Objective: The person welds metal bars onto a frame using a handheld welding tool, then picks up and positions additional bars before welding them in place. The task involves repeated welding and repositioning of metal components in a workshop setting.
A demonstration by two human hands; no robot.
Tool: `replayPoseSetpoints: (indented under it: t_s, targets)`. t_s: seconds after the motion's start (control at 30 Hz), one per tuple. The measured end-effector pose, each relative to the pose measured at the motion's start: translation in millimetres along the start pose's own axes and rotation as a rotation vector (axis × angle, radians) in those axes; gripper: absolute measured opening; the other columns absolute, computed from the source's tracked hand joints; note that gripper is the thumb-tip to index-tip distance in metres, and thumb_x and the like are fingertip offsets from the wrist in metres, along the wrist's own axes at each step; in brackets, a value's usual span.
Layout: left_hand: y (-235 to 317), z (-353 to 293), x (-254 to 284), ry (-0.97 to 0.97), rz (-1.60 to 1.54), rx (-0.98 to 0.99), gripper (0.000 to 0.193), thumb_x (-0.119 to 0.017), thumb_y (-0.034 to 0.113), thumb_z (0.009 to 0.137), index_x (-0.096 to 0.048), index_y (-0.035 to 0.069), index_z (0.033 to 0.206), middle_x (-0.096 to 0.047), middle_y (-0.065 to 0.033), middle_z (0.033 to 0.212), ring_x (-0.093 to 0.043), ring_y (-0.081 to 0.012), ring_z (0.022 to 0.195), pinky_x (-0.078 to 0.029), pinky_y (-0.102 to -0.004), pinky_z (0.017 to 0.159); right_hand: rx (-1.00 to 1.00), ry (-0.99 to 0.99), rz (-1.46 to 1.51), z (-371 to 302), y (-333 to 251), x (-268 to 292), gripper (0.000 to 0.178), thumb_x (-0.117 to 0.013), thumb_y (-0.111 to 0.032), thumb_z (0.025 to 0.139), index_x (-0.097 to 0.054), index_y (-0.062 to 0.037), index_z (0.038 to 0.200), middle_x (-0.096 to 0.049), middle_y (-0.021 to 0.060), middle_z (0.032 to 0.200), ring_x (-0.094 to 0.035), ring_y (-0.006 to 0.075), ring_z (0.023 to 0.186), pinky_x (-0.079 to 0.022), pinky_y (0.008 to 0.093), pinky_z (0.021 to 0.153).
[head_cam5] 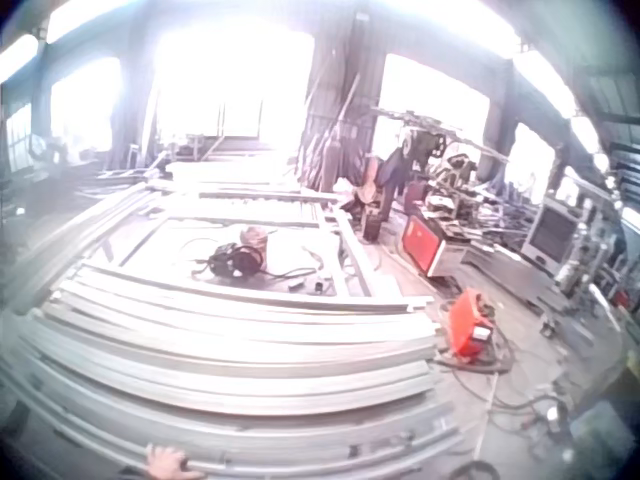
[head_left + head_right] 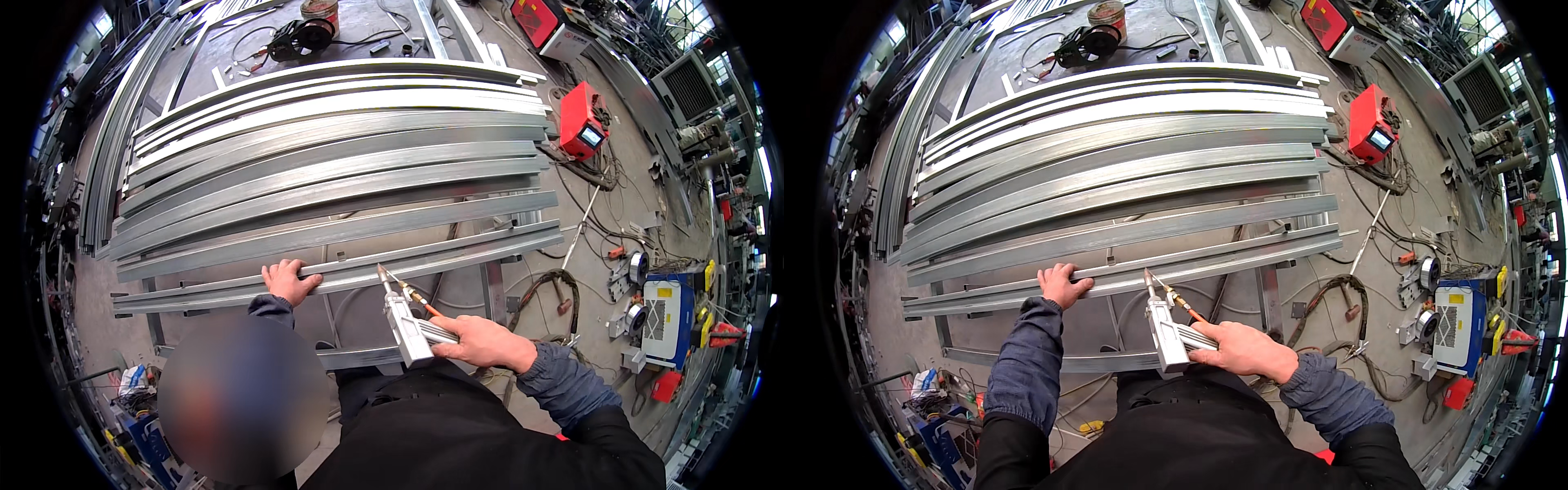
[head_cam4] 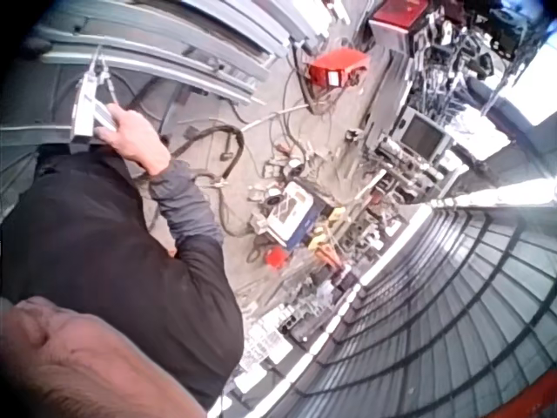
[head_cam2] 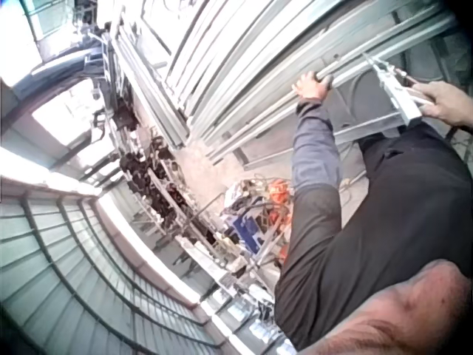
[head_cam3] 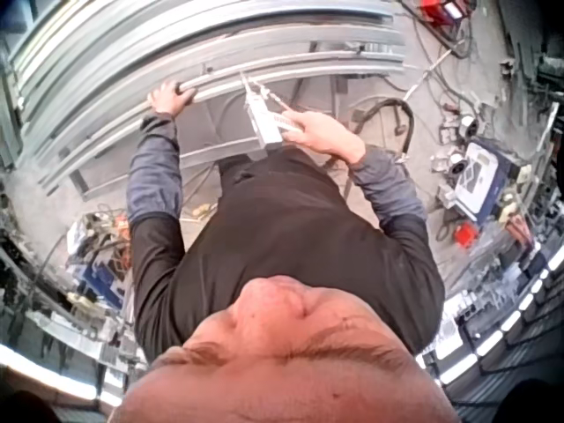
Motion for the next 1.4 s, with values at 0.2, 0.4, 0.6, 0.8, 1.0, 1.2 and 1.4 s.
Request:
replayPoseSetpoints:
  t_s: [0.2, 0.4, 0.6, 0.8, 1.0, 1.2, 1.4]
  targets:
    - [5, 1, 3, 0.010, -0.026, -0.023, 0.062, -0.080, 0.063, 0.087, -0.079, 0.017, 0.129, -0.067, -0.0078, 0.132, -0.050, -0.0345, 0.138, -0.007, -0.0656, 0.131, 0.014, -0.070, 0.008, 19, 2, 8, 0.065, -0.067, -0.053, 0.105, -0.056, -0.0167, 0.158, -0.070, 0.0273, 0.114, -0.068, 0.0469, 0.113, -0.054, 0.0522, 0.097]
    - [-3, -3, -6, 0.123, -0.061, -0.100, 0.056, -0.081, 0.058, 0.086, -0.080, 0.017, 0.125, -0.065, -0.0048, 0.137, -0.049, -0.0328, 0.141, -0.008, -0.0645, 0.130, -0.008, -0.071, 0.024, 27, 6, 7, 0.066, -0.066, -0.054, 0.105, -0.056, -0.0159, 0.158, -0.071, 0.0279, 0.120, -0.067, 0.0475, 0.117, -0.053, 0.0516, 0.100]
    - [0, -9, -14, 0.255, -0.024, -0.189, 0.056, -0.079, 0.057, 0.088, -0.076, 0.017, 0.126, -0.064, -0.0053, 0.140, -0.048, -0.0309, 0.142, -0.012, -0.0646, 0.130, -0.002, -0.086, 0.039, 28, 7, 5, 0.062, -0.066, -0.053, 0.105, -0.059, -0.0165, 0.155, -0.070, 0.0276, 0.121, -0.067, 0.0469, 0.118, -0.053, 0.0511, 0.102]
    - [6, -14, -17, 0.307, 0.064, -0.180, 0.063, -0.079, 0.064, 0.087, -0.073, 0.013, 0.125, -0.063, -0.0064, 0.139, -0.050, -0.0305, 0.140, -0.016, -0.0633, 0.130, 0.000, -0.096, 0.017, 31, 10, 6, 0.061, -0.065, -0.054, 0.106, -0.059, -0.0160, 0.153, -0.069, 0.0256, 0.120, -0.067, 0.0446, 0.117, -0.052, 0.0502, 0.100]
    - [1, -9, -35, 0.513, 0.093, -0.239, 0.039, -0.070, 0.050, 0.097, -0.072, 0.013, 0.110, -0.069, -0.0046, 0.111, -0.060, -0.0304, 0.117, -0.031, -0.0560, 0.122, -0.007, -0.100, 0.008, 33, 8, 10, 0.064, -0.065, -0.055, 0.105, -0.057, -0.0170, 0.156, -0.069, 0.0245, 0.122, -0.067, 0.0437, 0.117, -0.052, 0.0497, 0.101]
    - [1, -6, -34, 0.559, 0.085, -0.272, 0.035, -0.065, 0.045, 0.098, -0.073, 0.012, 0.107, -0.070, -0.0061, 0.109, -0.061, -0.0311, 0.114, -0.035, -0.0531, 0.117, -0.053, -0.134, 0.037, 34, 3, 14, 0.066, -0.066, -0.056, 0.105, -0.057, -0.0168, 0.157, -0.068, 0.0237, 0.128, -0.066, 0.0439, 0.122, -0.052, 0.0504, 0.104]
    - [-1, -5, -33, 0.569, 0.100, -0.275, 0.032, -0.063, 0.042, 0.097, -0.072, 0.012, 0.105, -0.070, -0.0064, 0.108, -0.061, -0.0312, 0.112, -0.036, -0.0525, 0.116, -0.013, -0.117, 0.044, 38, 10, 10, 0.063, -0.066, -0.053, 0.106, -0.058, -0.0151, 0.155, -0.068, 0.0249, 0.129, -0.065, 0.0438, 0.124, -0.052, 0.0499, 0.106]
Point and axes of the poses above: each hand's wrist, its own z-axis towards the middle knuckle, its own x-axis out of the back of the hand, y = z × x, the point moved 1 cm from there along z, towards the middle knuckle
